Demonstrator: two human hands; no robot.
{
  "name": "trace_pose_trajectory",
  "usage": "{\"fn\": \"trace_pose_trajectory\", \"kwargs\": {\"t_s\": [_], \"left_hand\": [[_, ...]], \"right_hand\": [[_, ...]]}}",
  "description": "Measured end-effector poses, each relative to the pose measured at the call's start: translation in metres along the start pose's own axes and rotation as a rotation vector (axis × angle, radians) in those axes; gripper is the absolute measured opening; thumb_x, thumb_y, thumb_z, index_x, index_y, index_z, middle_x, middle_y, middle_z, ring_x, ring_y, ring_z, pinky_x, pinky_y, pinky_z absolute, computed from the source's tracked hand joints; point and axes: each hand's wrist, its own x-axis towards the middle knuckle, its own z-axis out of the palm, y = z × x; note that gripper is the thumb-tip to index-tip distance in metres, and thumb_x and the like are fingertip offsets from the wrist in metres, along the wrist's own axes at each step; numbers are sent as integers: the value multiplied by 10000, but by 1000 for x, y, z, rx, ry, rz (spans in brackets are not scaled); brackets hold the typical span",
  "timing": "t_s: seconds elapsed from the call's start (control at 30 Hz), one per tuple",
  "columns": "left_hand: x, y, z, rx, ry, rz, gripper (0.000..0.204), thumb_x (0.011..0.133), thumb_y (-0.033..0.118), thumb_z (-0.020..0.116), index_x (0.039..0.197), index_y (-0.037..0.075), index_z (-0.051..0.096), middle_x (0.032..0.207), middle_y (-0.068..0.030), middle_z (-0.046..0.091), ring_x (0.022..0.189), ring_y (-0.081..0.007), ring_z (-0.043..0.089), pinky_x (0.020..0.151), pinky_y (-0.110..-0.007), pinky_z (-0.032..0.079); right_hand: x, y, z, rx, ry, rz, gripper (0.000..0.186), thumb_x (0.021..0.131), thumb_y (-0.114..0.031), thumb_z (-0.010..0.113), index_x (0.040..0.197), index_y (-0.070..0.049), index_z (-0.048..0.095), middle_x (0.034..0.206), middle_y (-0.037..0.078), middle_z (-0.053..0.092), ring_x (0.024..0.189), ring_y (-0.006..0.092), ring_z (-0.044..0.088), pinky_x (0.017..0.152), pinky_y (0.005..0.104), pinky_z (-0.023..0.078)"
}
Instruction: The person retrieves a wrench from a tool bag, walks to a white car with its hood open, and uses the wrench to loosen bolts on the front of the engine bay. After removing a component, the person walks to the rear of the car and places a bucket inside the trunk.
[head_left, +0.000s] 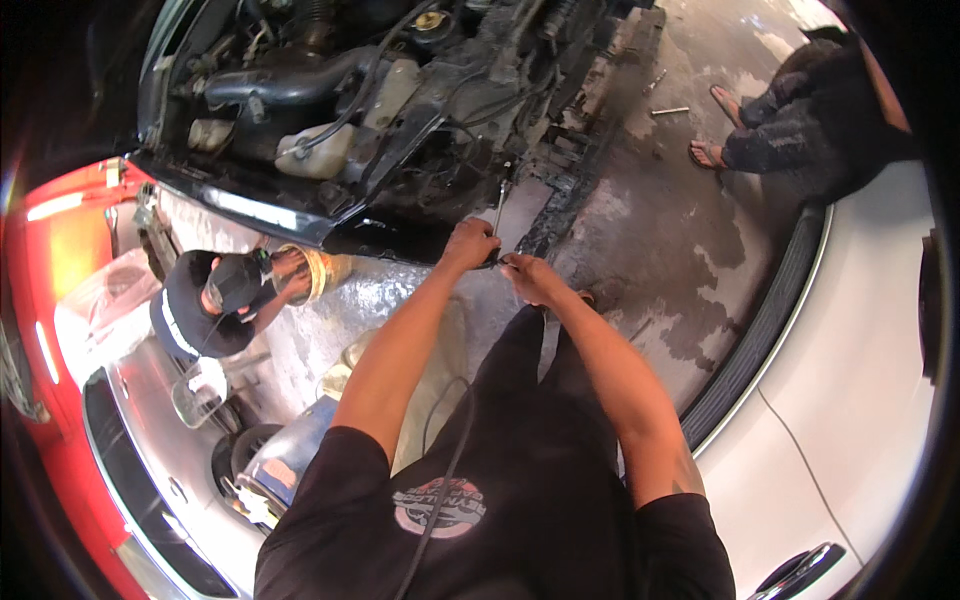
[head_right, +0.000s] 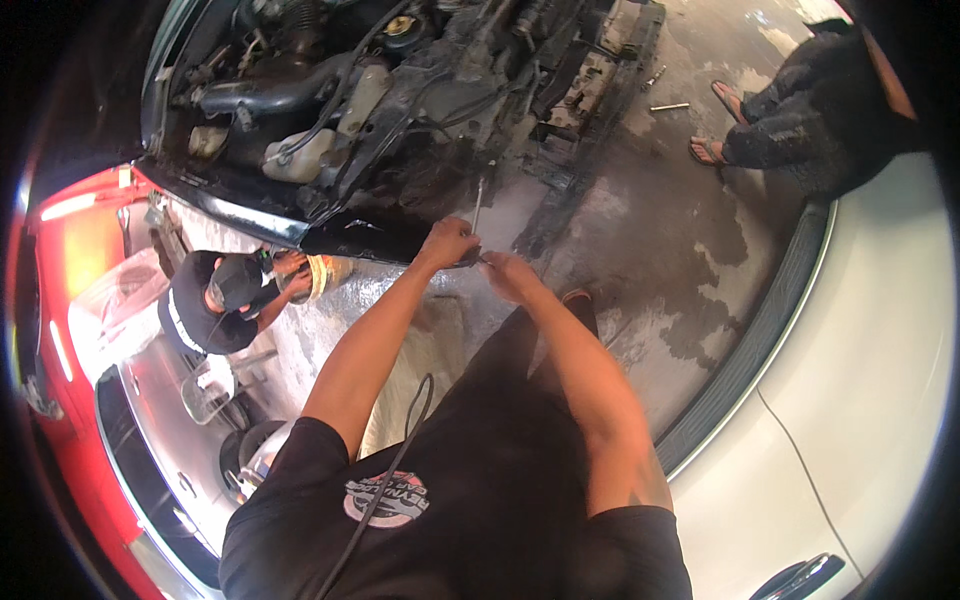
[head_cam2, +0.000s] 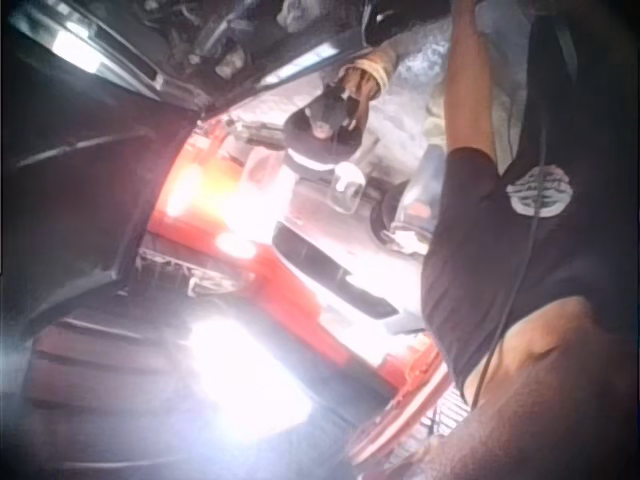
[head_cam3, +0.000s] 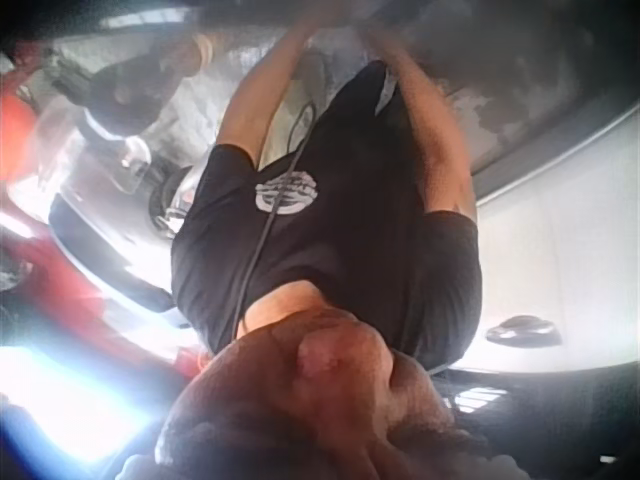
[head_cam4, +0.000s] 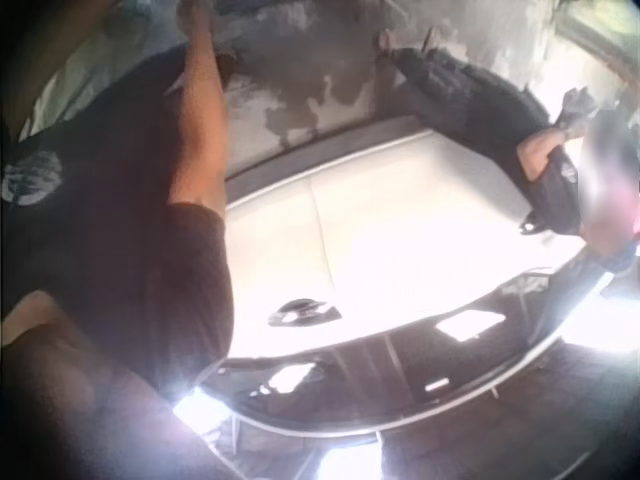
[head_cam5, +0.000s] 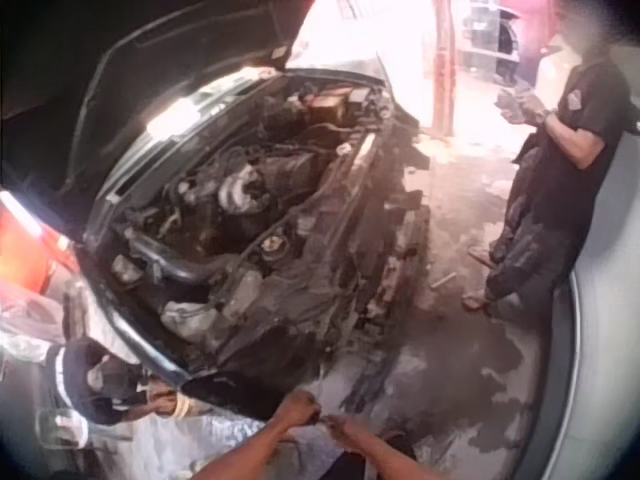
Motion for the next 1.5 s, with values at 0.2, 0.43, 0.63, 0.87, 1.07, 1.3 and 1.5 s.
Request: {"fn": "trace_pose_trajectory", "kwargs": {"t_s": [0.2,0.43,0.63,0.87,1.07,1.3,1.5], "left_hand": [[-4,9,-8,-28,-43,-66,326,742,318,704,898,32,727,1002,-223,650,970,-373,625,886,-428,486],[-4,18,-8,10,2,-67,296,735,308,703,844,34,732,984,-212,660,962,-370,630,877,-423,490],[-1,20,-7,51,-100,-136,305,749,313,671,807,17,716,990,-220,655,966,-381,625,869,-430,493],[-4,15,-2,71,-24,-66,330,756,312,649,850,0,705,965,-236,652,947,-382,635,850,-434,498],[-7,22,-4,50,34,-43,354,755,288,650,899,-31,703,890,-239,674,888,-369,658,832,-417,501],[-13,35,-18,16,-11,-59,348,733,286,661,850,-39,709,822,-232,679,836,-365,669,775,-412,504],[-11,24,-15,-83,-67,-108,329,762,291,673,861,-20,715,874,-233,677,880,-369,662,806,-417,510]], "right_hand": [[20,26,9,-295,144,-170,251,878,-278,610,1000,-59,609,751,150,635,705,331,636,668,424,481],[16,8,10,-528,315,-130,312,796,-244,684,1034,-63,597,806,164,659,810,402,636,701,477,491],[14,11,8,-441,278,-208,310,817,-258,644,1062,-74,601,815,143,668,805,388,644,693,467,508],[17,14,10,-475,192,-197,256,857,-252,597,1054,-91,628,894,166,676,845,379,647,720,488,506],[14,16,21,-446,226,-129,276,869,-227,572,1119,-115,602,837,204,661,807,401,639,683,505,494],[12,30,23,-483,297,-230,304,869,-234,575,1152,-127,592,821,187,657,786,401,635,652,504,492],[9,39,17,-352,246,-187,308,899,-267,562,1174,-133,527,869,189,651,857,412,619,712,507,481]]}}
